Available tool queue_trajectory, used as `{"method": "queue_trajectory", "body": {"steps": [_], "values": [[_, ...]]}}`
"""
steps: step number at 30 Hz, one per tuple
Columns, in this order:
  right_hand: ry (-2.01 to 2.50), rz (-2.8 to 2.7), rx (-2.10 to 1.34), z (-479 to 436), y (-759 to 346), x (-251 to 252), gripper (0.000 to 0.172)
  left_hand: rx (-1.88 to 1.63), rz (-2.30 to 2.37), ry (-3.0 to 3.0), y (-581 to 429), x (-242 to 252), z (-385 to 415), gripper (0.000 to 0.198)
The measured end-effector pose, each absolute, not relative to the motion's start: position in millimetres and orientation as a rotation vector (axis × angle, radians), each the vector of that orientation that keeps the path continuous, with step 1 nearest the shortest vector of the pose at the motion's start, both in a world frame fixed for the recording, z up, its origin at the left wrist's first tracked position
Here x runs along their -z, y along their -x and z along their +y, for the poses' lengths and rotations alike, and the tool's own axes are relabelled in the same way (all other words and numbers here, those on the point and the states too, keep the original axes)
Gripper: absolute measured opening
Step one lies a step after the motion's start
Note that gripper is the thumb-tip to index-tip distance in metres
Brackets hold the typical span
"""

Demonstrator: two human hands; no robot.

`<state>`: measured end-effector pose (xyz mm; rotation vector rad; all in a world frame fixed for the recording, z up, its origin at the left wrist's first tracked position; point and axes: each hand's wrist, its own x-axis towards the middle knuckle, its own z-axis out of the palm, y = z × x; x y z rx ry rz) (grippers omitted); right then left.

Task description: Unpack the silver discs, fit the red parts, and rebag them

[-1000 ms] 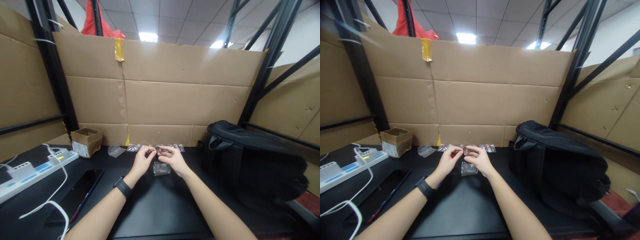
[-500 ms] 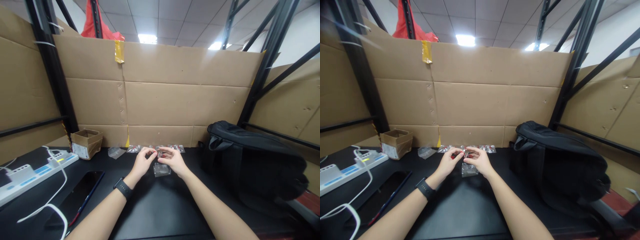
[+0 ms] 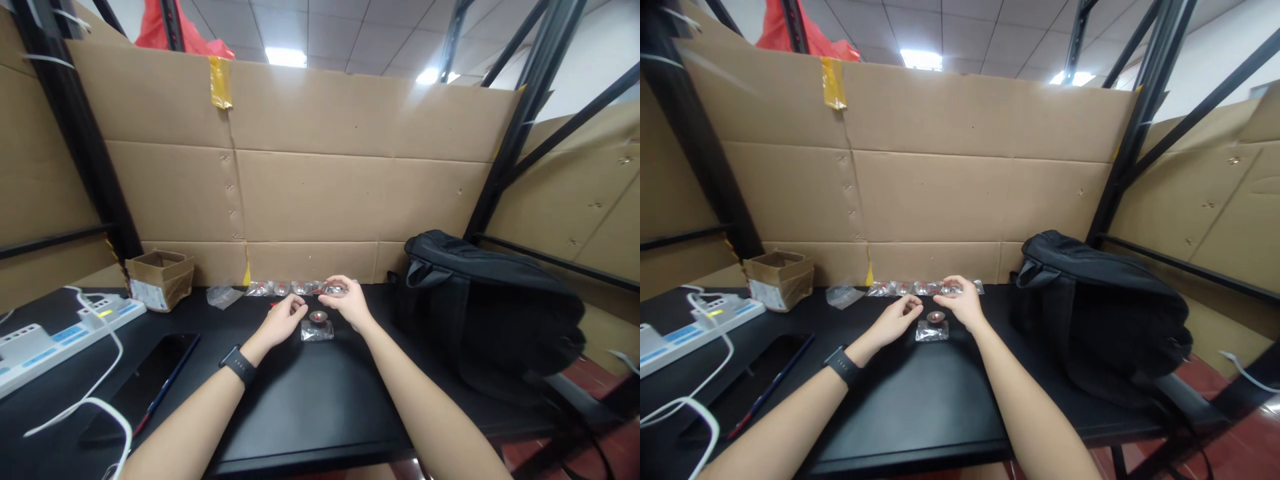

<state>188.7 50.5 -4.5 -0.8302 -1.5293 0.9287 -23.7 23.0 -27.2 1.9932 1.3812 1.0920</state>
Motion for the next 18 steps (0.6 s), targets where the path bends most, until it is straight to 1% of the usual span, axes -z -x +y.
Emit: {"method": "queue_trajectory", "body": {"steps": [3,7,10,13,15,17,18], "values": [[0.887,-1.526,-0.896,60.6,-195.8,11.3,0.055,-0.97,1.471,-2.119,21.3,23.5,16.5,0.031],[0.92,-1.591,-0.822,66.5,-206.4,12.9,0.048,-0.793,1.475,-2.332,21.0,21.5,10.5,0.029],[0.924,-1.877,-0.643,64.7,-210.6,11.0,0.041,-0.801,1.551,-2.373,23.6,22.8,13.2,0.021],[0.891,-2.102,-0.476,59.8,-207.5,9.7,0.037,-0.836,1.696,-2.331,29.8,22.2,19.1,0.019],[0.859,-2.131,-0.492,57.4,-202.6,10.5,0.039,-0.84,1.74,-2.292,33.9,20.8,21.7,0.018],[0.828,-2.072,-0.611,57.0,-197.7,13.2,0.04,-0.829,1.733,-2.277,35.9,19.6,22.0,0.017],[0.81,-2.017,-0.695,57.6,-195.7,15.3,0.038,-0.819,1.722,-2.281,35.9,19.3,21.4,0.017]]}}
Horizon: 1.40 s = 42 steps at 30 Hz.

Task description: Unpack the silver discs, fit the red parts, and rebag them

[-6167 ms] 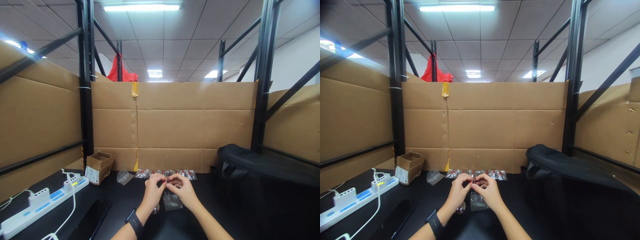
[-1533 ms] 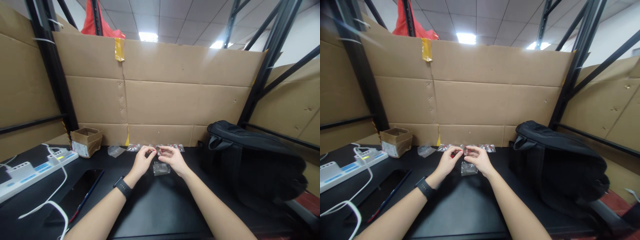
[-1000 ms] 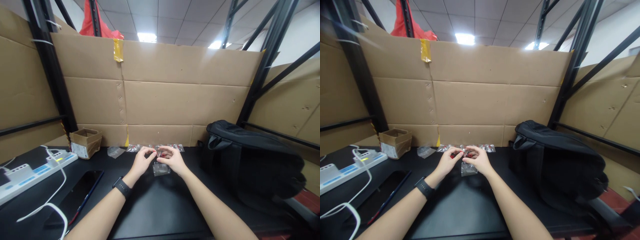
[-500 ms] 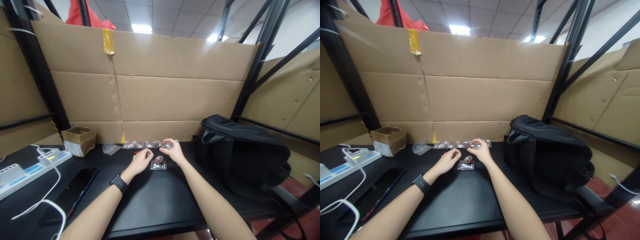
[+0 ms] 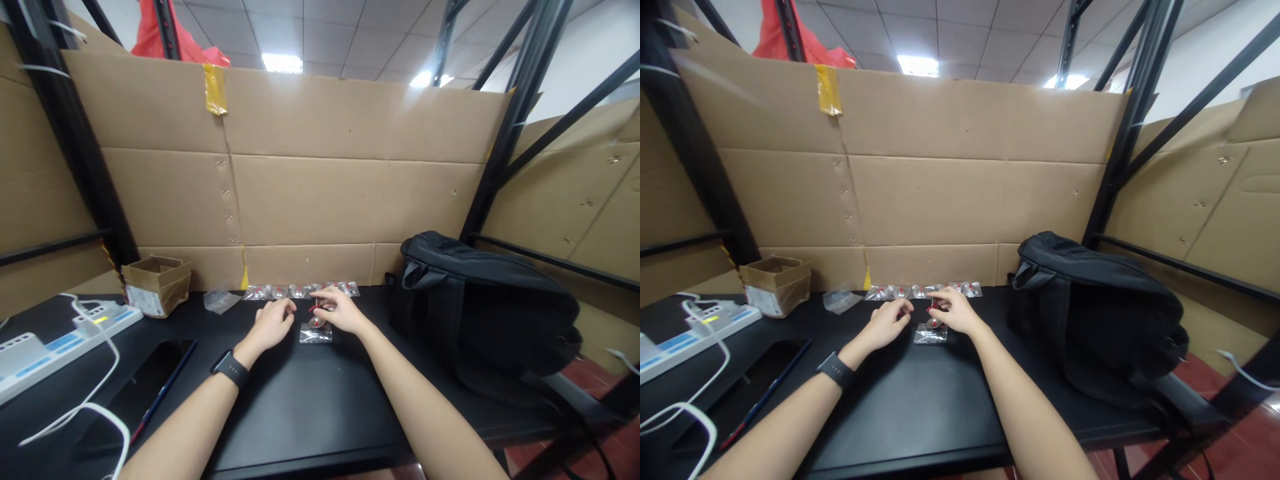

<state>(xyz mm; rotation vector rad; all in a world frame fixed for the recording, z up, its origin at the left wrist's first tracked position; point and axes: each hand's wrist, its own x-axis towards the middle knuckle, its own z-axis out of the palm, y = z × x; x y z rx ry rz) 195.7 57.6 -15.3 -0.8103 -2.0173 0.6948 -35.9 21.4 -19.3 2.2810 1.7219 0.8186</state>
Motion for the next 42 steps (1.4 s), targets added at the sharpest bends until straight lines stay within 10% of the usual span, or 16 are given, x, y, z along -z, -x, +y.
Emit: {"method": "queue_trajectory", "body": {"steps": [13,34,42], "values": [[0.939,-2.297,-0.603,61.9,-200.9,23.6,0.017,-0.643,1.676,-2.363,29.4,12.1,8.7,0.024],[1.088,-2.345,-0.33,56.5,-202.7,4.4,0.05,-0.571,1.479,-2.494,21.2,22.6,5.0,0.012],[1.306,-2.45,-0.327,52.9,-222.4,-3.0,0.029,-0.675,1.486,-2.429,28.7,14.4,9.7,0.018]]}}
